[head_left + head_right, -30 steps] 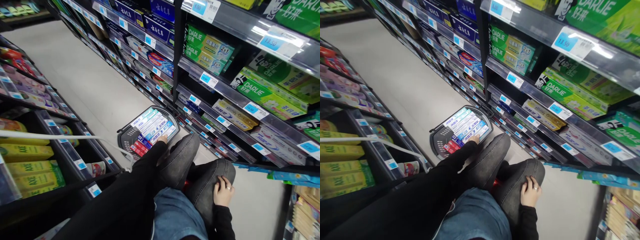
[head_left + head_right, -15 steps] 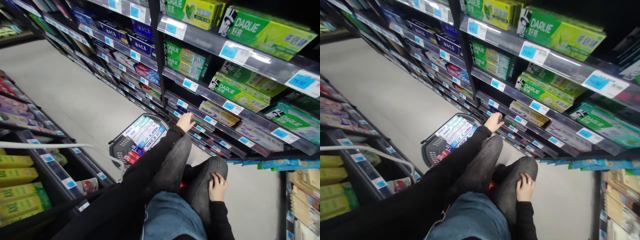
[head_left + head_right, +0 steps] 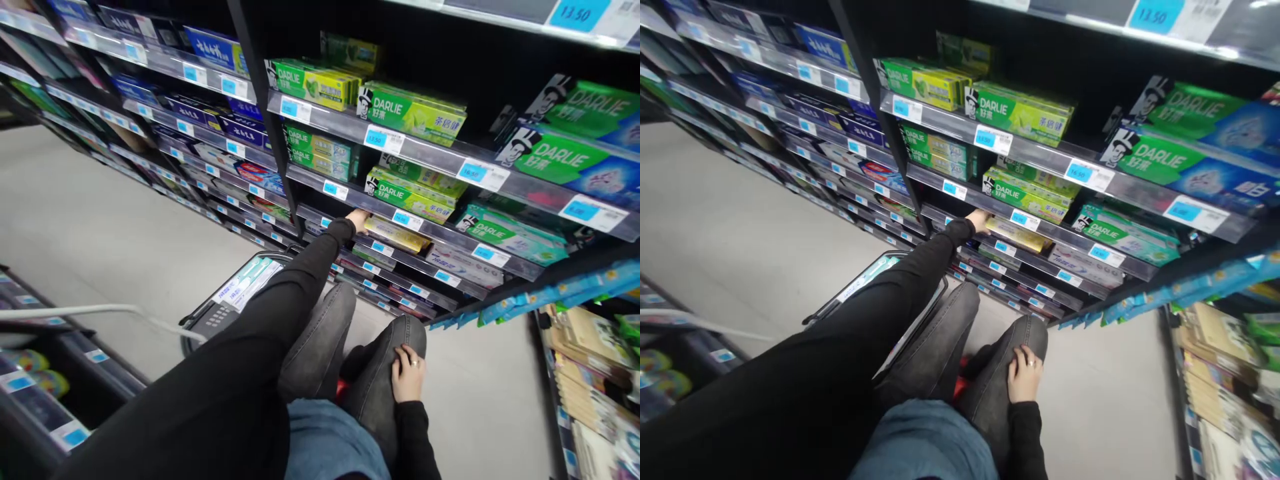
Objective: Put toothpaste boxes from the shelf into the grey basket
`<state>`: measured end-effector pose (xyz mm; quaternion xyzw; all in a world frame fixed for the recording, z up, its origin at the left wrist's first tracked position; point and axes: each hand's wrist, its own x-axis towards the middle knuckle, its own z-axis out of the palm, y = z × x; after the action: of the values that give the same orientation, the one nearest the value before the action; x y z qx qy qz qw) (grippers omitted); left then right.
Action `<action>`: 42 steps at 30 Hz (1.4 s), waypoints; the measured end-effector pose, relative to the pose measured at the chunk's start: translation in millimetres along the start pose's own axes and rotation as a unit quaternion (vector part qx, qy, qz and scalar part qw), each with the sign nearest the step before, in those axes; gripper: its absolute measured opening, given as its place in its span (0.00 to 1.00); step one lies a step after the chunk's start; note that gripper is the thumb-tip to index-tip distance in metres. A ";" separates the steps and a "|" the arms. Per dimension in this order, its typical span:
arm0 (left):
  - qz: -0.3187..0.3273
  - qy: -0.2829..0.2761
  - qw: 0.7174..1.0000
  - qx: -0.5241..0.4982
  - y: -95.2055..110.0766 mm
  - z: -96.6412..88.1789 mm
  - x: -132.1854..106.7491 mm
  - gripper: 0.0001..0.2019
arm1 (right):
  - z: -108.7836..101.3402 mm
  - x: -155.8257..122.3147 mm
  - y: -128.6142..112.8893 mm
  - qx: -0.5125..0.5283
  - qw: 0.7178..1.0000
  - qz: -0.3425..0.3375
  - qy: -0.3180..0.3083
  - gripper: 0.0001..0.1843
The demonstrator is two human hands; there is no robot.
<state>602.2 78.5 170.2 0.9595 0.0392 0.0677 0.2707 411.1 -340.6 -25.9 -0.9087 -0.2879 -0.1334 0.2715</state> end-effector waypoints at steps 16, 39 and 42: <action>0.070 0.233 0.934 -0.260 75.9 -50.2 -242.7 0.27 | -60.4 60.4 -32.0 0.390 0.894 0.202 -0.092 0.31; -0.003 0.086 0.820 -0.566 154.3 -56.2 -354.2 0.33 | -213.3 93.1 -130.1 0.582 0.780 0.181 -0.141 0.21; 0.009 0.091 0.824 -0.559 155.8 -57.5 -357.3 0.33 | -218.7 93.9 -136.1 0.583 0.785 0.170 -0.121 0.20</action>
<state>246.5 -64.4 261.6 0.6336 0.0102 0.1678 0.7552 386.2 -329.5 247.0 -0.6204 -0.1826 0.2191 0.7306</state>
